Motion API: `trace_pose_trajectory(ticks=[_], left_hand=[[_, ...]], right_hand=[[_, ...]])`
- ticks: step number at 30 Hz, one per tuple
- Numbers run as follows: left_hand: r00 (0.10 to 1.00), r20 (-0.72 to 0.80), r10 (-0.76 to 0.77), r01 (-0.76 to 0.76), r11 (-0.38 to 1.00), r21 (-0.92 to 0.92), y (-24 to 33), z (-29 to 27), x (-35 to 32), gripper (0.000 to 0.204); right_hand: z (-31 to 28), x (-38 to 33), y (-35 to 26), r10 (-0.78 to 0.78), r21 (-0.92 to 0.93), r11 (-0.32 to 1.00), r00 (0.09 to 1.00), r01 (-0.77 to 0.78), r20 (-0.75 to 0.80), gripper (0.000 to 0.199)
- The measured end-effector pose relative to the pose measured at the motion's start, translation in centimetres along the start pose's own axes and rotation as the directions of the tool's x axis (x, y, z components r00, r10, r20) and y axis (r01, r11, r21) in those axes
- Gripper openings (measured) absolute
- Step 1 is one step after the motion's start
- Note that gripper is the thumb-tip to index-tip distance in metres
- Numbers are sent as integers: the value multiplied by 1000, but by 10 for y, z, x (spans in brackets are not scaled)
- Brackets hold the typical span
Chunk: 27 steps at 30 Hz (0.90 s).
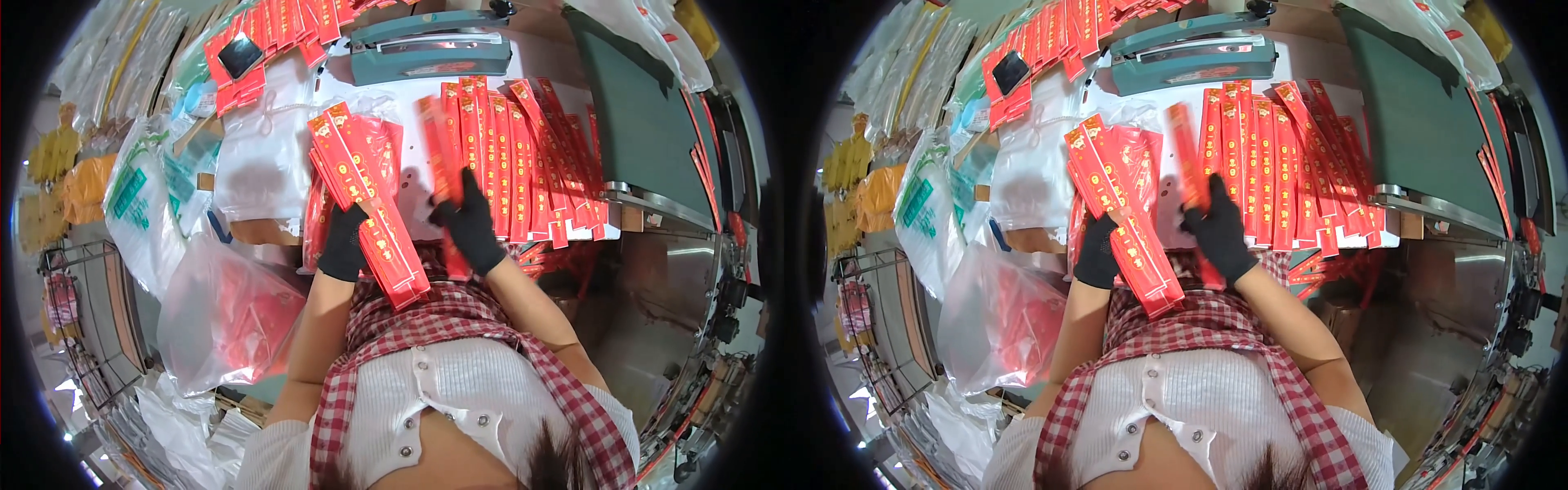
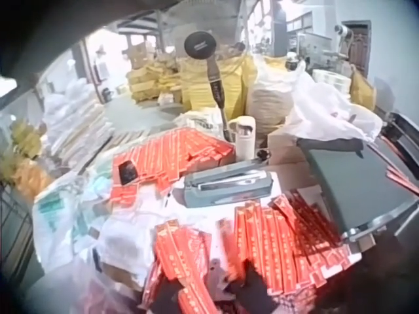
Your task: Sorting, counting, and sealing red envelopes into plastic bags using a heat sealer machine.
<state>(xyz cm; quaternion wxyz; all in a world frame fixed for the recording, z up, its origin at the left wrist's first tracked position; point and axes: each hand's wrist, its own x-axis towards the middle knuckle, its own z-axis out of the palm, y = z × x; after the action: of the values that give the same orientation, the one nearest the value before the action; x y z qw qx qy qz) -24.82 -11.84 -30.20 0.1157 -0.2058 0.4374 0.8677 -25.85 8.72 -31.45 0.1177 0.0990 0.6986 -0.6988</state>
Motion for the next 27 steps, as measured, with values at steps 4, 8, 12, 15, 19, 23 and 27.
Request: trace_pose_trajectory(ticks=[4,8,12,15,19,23,27], left_hand=[[1000,14,-4,4,1000,-13,4,8,-5,48],[1000,3,13,-13,1000,3,-3,8,1,37],[998,-26,-65,64,997,-30,-11,-13,7,52],[1000,-3,24,-24,1000,-3,-11,-2,1,53],[1000,7,-5,5,1000,-10,-1,6,-4,53],[998,55,-36,36,999,5,-5,4,7,48],[997,40,-62,63,998,-14,-8,25,14,39]], right_hand=[[-23,47,-11,-323,-695,701,940,160,-109,67],[-1,59,-16,-111,-868,492,994,74,21,45],[-1,60,-9,-155,-887,452,988,92,23,43],[-34,51,-9,-156,-642,731,973,229,169,43],[-106,2,-51,-342,-768,631,928,113,-145,43],[-212,-23,-153,-604,-915,162,696,-370,-389,33],[-235,1,-121,-711,-963,148,652,-227,-263,47]])
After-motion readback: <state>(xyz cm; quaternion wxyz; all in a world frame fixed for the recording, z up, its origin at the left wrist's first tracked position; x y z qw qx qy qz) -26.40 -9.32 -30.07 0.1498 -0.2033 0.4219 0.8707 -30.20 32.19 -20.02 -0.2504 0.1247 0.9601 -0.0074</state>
